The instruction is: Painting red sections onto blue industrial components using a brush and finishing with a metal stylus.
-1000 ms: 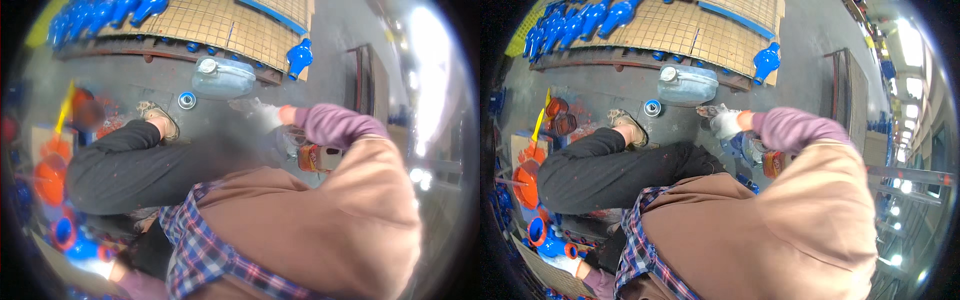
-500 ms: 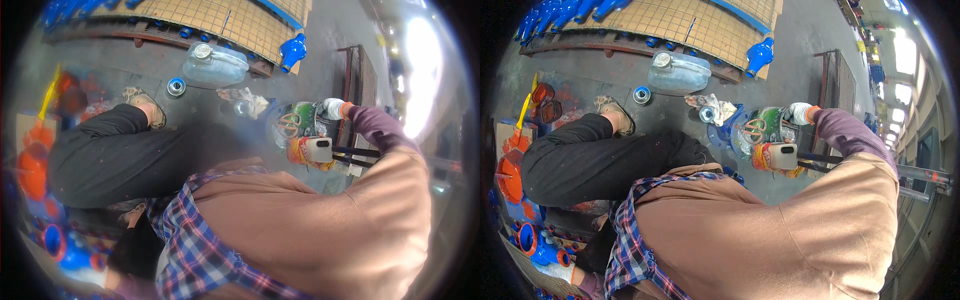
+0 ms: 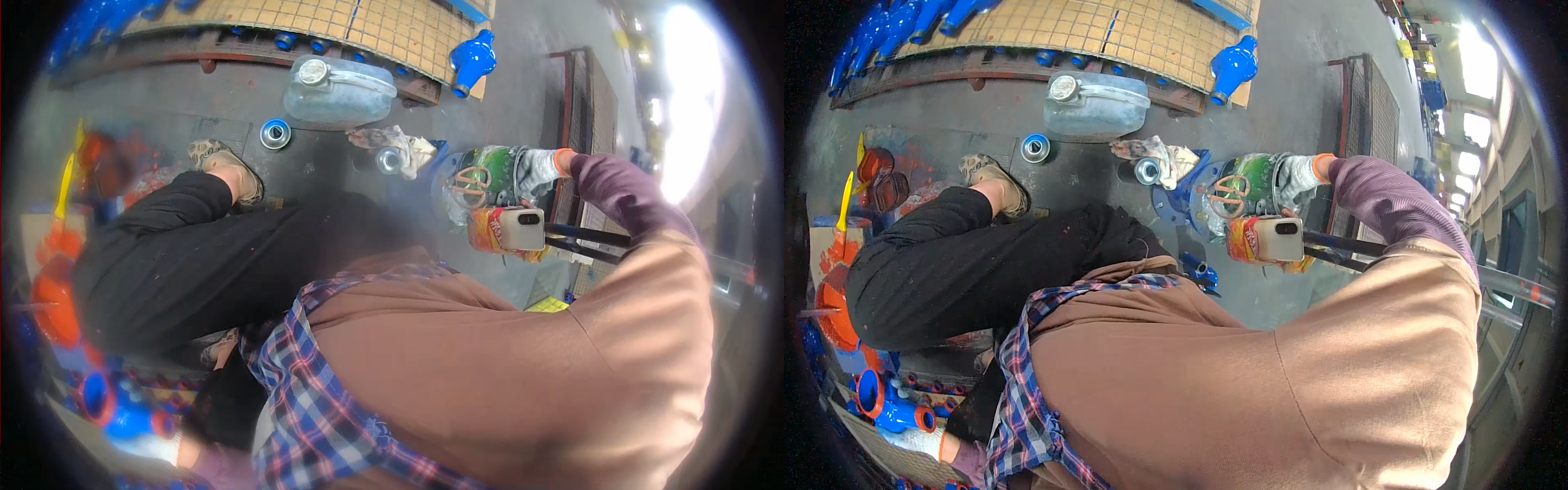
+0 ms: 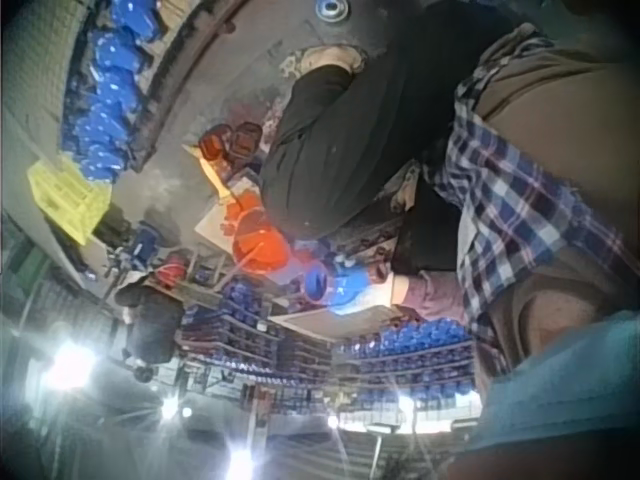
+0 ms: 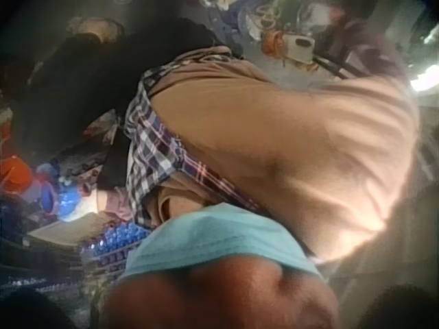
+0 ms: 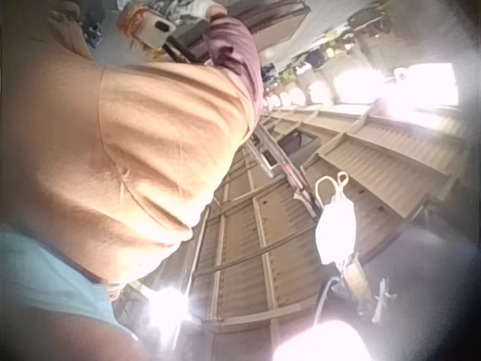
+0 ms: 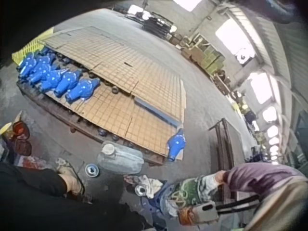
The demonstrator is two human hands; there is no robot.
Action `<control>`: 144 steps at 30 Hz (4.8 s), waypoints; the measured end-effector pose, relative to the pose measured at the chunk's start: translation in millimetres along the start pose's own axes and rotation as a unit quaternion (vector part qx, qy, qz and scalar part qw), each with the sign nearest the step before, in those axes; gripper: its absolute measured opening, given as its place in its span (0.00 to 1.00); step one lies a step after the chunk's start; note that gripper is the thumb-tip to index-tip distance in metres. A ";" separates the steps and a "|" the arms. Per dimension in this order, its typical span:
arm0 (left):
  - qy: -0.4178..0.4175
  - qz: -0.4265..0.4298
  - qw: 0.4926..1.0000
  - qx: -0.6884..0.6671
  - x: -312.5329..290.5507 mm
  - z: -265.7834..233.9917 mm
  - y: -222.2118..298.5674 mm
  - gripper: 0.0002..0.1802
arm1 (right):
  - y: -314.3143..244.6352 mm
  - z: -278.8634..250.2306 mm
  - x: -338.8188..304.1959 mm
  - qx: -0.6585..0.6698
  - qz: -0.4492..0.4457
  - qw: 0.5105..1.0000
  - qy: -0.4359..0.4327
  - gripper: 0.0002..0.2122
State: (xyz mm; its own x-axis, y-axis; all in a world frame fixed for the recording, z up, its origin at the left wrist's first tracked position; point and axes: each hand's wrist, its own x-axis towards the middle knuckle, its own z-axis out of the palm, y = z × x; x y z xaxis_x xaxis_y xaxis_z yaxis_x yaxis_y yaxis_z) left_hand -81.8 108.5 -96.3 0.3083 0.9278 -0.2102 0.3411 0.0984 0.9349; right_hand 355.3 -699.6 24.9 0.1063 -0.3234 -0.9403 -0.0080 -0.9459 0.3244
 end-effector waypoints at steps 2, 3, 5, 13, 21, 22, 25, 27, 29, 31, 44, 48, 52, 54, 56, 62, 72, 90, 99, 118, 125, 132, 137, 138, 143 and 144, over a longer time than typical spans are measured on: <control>-0.001 -0.004 1.000 -0.005 -0.4 0.9 0.2 0.24 | -0.3 1.9 -0.7 0.062 0.026 0.997 -0.028 0.12; -0.003 -0.006 1.000 -0.006 0.0 2.0 0.0 0.24 | 1.3 4.5 1.2 0.101 0.027 0.993 -0.050 0.12; -0.006 -0.008 1.000 -0.018 -1.4 1.7 0.4 0.25 | 7.0 15.5 11.4 0.044 -0.012 0.998 -0.038 0.14; 0.014 -0.021 0.997 -0.079 -20.7 -26.2 2.9 0.27 | 22.7 -5.1 25.8 -0.069 -0.025 0.995 -0.073 0.10; -0.072 -0.061 0.978 -0.186 -45.4 2.9 45.3 0.29 | -131.8 -151.9 -85.8 -0.514 0.016 0.856 0.057 0.07; -0.136 -0.078 0.966 -0.206 -51.4 13.3 56.8 0.29 | -169.2 -162.0 -105.7 -0.370 -0.039 0.921 0.114 0.05; -0.100 -0.087 0.967 -0.219 -75.7 46.7 88.3 0.30 | -271.0 -142.0 -162.3 -0.023 -0.401 0.904 0.145 0.19; -0.015 -0.089 0.969 -0.231 -98.5 66.7 97.0 0.33 | -330.5 -93.3 -179.4 0.029 -0.575 0.794 0.196 0.24; -0.012 -0.117 0.944 -0.307 -108.1 73.6 104.4 0.37 | -374.4 -36.8 -185.3 0.151 -0.622 0.759 0.119 0.27; -0.032 -0.114 0.934 -0.337 -111.8 75.5 105.5 0.38 | -394.1 12.0 -186.0 0.198 -0.669 0.715 0.044 0.30; -0.099 -0.101 0.882 -0.449 -111.1 62.8 61.6 0.41 | -420.2 98.8 -171.4 0.209 -0.737 0.643 0.013 0.24; -0.106 -0.092 0.877 -0.459 -113.6 63.9 47.6 0.37 | -421.5 109.0 -180.3 0.165 -0.756 0.632 0.041 0.25; -0.112 -0.001 0.943 -0.314 -126.3 61.1 46.3 0.33 | -428.8 130.3 -196.8 0.138 -0.755 0.641 0.035 0.22; -0.121 0.069 0.960 -0.241 -135.4 59.8 51.5 0.35 | -434.2 142.1 -201.6 0.140 -0.746 0.648 0.063 0.22; -0.111 0.132 0.976 -0.131 -145.1 60.2 58.5 0.38 | -441.7 144.6 -204.2 0.092 -0.752 0.647 0.083 0.20; -0.042 0.282 0.958 0.039 -162.4 65.8 69.5 0.46 | -474.0 147.5 -195.1 -0.068 -0.834 0.473 0.276 0.18; -0.093 0.277 0.956 0.010 -162.3 71.6 57.2 0.45 | -485.5 155.9 -185.8 -0.247 -0.782 0.342 0.459 0.26; -0.190 0.188 0.963 0.039 -160.6 96.9 46.7 0.39 | -500.4 150.5 -159.3 -0.315 -0.730 0.346 0.498 0.30; -0.194 0.141 0.971 0.027 -159.6 94.6 55.4 0.39 | -501.7 150.8 -147.9 -0.262 -0.745 0.379 0.483 0.26; -0.187 0.085 0.979 -0.003 -160.3 103.3 63.2 0.32 | -502.4 159.5 -157.1 -0.283 -0.716 0.367 0.522 0.26; -0.199 0.039 0.979 -0.011 -156.6 100.0 58.5 0.38 | -498.6 155.1 -146.3 -0.269 -0.723 0.371 0.517 0.27; -0.176 0.067 0.982 -0.016 -155.2 92.8 60.9 0.37 | -508.1 154.5 -138.5 -0.207 -0.778 0.357 0.473 0.24; -0.189 0.069 0.971 -0.129 -151.1 90.2 60.5 0.35 | -507.6 156.6 -150.7 -0.210 -0.780 0.339 0.483 0.23; -0.168 0.055 0.973 -0.151 -152.0 89.1 63.0 0.38 | -511.2 159.3 -157.9 -0.216 -0.776 0.344 0.482 0.22; -0.028 0.115 0.987 -0.112 -153.1 40.4 96.7 0.41 | -540.7 185.8 -213.9 -0.099 -0.871 0.248 0.413 0.19; 0.000 0.138 0.985 -0.104 -149.6 24.0 105.8 0.40 | -547.0 190.6 -225.8 -0.059 -0.891 0.228 0.388 0.18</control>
State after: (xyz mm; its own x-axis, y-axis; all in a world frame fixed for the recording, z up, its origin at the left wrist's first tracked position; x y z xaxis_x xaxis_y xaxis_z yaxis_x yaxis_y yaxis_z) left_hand -70.6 -28.5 27.2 0.3643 0.9293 0.0603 0.0552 -0.0862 0.9947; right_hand 146.2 -114.3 40.1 -0.0194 0.7174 0.6964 0.7578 0.4649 -0.4578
